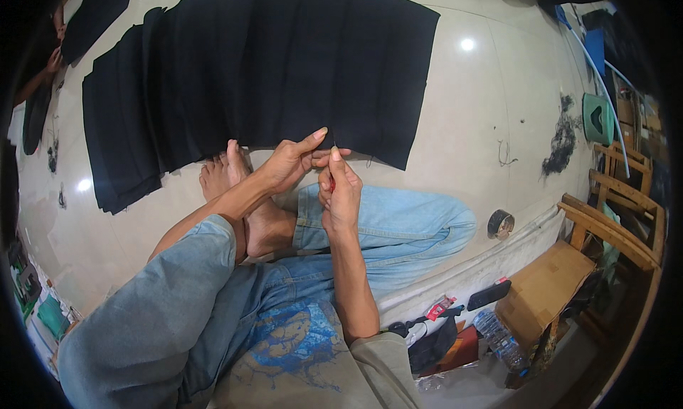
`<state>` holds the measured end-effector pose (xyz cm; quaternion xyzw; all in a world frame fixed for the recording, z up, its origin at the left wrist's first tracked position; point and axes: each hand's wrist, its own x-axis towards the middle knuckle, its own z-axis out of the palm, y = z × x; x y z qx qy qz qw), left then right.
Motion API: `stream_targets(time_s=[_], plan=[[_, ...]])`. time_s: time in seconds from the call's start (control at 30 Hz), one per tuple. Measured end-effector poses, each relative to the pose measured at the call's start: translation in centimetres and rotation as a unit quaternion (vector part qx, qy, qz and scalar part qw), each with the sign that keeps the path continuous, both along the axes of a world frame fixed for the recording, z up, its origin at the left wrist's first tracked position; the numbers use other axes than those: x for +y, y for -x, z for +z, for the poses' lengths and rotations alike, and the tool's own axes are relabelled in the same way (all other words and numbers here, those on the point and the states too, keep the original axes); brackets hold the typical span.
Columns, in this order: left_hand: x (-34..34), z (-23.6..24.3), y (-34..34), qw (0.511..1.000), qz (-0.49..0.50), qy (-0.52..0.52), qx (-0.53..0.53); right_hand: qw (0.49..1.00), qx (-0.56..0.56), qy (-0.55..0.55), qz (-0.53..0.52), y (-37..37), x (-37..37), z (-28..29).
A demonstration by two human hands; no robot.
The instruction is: The person sits on the floor and uses scissors to cut a large piece of black fabric into smaller rectangular sections. They repeatedly align the fabric layers and make straight cuts along the edges, separating individual pieces.
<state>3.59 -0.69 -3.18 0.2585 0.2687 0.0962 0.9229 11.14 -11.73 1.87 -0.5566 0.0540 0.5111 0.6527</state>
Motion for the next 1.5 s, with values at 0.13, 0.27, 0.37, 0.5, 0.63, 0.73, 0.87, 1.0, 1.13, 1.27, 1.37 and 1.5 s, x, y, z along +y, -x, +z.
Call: stream_targets(time_s=[0.13,0.27,0.37,0.5,0.63,0.73,0.87,1.0,1.13,1.27,1.37,1.5], plan=[[0.07,0.2,-0.04,1.0,0.0,0.006,-0.004,1.0,-0.003,0.005,-0.001,-0.01,0.05,-0.05],[-0.01,0.9,-0.21,1.0,0.011,0.021,0.01,1.0,-0.012,0.01,-0.002,0.03,-0.08,-0.35],[-0.07,0.72,-0.2,1.0,0.007,0.013,0.012,1.0,-0.002,0.001,-0.008,0.2,0.01,-0.21],[-0.05,0.44,-0.18,1.0,0.007,0.017,0.012,1.0,0.007,-0.004,-0.01,0.19,0.15,0.08],[-0.01,0.21,-0.13,1.0,-0.003,0.004,0.008,1.0,0.004,0.0,-0.013,0.24,0.06,-0.21],[0.02,0.48,-0.13,1.0,-0.003,0.0,0.012,1.0,0.004,0.002,-0.009,0.21,0.1,-0.14],[-0.03,0.83,-0.23,1.0,0.006,0.022,0.013,1.0,-0.003,0.011,-0.006,0.15,-0.04,-0.32],[-0.03,0.48,-0.17,1.0,0.006,0.013,0.009,1.0,-0.002,0.006,-0.01,0.18,0.05,-0.2],[-0.1,0.58,-0.17,1.0,0.013,0.013,0.01,1.0,0.006,0.0,-0.01,0.15,0.1,-0.17],[0.02,0.19,-0.08,1.0,0.004,0.02,0.008,1.0,0.007,0.001,-0.01,0.17,-0.02,-0.39],[0.04,0.44,-0.14,0.999,0.006,0.031,0.009,1.0,0.005,0.007,-0.009,0.13,-0.06,-0.37],[-0.04,0.21,-0.09,0.999,0.007,0.043,0.003,1.0,0.014,0.001,-0.01,0.38,-0.25,0.33]])
